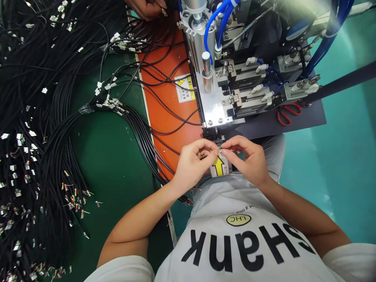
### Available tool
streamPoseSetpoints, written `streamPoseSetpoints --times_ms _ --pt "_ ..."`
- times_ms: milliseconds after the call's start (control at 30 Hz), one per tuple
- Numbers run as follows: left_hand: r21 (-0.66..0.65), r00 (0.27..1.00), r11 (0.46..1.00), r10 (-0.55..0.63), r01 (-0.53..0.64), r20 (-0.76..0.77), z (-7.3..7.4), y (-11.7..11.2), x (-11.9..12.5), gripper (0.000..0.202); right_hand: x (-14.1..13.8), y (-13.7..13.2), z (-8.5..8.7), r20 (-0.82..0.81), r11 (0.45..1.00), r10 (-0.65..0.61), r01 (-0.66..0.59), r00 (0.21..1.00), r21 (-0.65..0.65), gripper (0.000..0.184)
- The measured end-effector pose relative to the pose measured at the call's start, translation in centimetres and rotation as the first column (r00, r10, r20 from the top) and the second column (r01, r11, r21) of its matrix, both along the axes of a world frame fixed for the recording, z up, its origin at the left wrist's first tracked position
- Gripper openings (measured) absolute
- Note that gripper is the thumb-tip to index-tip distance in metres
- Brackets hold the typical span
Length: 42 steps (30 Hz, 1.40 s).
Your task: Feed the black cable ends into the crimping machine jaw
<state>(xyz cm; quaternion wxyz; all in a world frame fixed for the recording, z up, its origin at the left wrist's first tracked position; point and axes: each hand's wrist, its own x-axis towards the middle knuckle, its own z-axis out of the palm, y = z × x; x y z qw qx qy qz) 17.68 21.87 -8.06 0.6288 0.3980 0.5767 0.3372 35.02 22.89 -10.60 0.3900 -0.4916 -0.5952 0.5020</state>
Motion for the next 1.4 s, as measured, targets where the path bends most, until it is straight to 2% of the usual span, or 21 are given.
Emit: streamPoseSetpoints --times_ms 100,333,433,567,700,833,1200,1300,1400 --pt "0.001 1.000 1.000 0.003 -0.003 -0.009 0.03 -0.02 0.08 0.014 0.15 -0.05 0.12 0.026 0.999 0.024 -0.023 0.999 -0.034 0.002" --pt "-0.002 1.000 1.000 -0.012 0.012 -0.018 0.15 0.05 0.17 0.018 0.08 -0.04 0.25 0.096 0.994 0.034 -0.044 0.995 0.103 0.011" --pt "-0.023 0.999 0.999 -0.026 0.025 -0.023 0.13 0.07 0.12 0.019 0.06 -0.04 0.08 0.124 0.994 0.025 -0.039 0.992 0.105 0.010" --pt "-0.053 1.000 0.999 -0.013 0.012 -0.007 0.23 0.15 0.09 0.022 0.22 -0.11 -0.13 0.078 0.998 0.029 -0.034 0.997 0.061 0.006" --pt "-0.034 1.000 0.999 -0.011 0.011 -0.008 0.36 0.29 0.06 0.022 0.40 -0.26 0.05 0.060 0.997 0.016 -0.021 0.998 0.072 0.018" --pt "-0.001 1.000 1.000 0.002 -0.002 -0.006 0.33 0.39 0.05 0.022 0.40 -0.41 0.33 0.048 0.996 0.017 -0.021 0.999 0.087 0.017" --pt "-0.006 1.000 1.000 -0.002 0.002 -0.008 0.13 0.19 0.03 0.023 -0.05 -0.13 -0.07 -0.010 0.998 -0.054 0.054 0.998 -0.014 0.008" --pt "-0.020 1.000 1.000 -0.002 0.002 -0.020 0.28 0.17 0.14 0.024 -0.13 0.02 -0.25 -0.019 0.998 -0.052 0.051 0.998 -0.041 0.003" --pt "-0.016 1.000 1.000 0.003 -0.003 -0.028 0.46 0.26 0.21 0.023 -0.23 0.03 -0.50 -0.048 0.995 -0.040 0.035 0.998 -0.095 0.006"
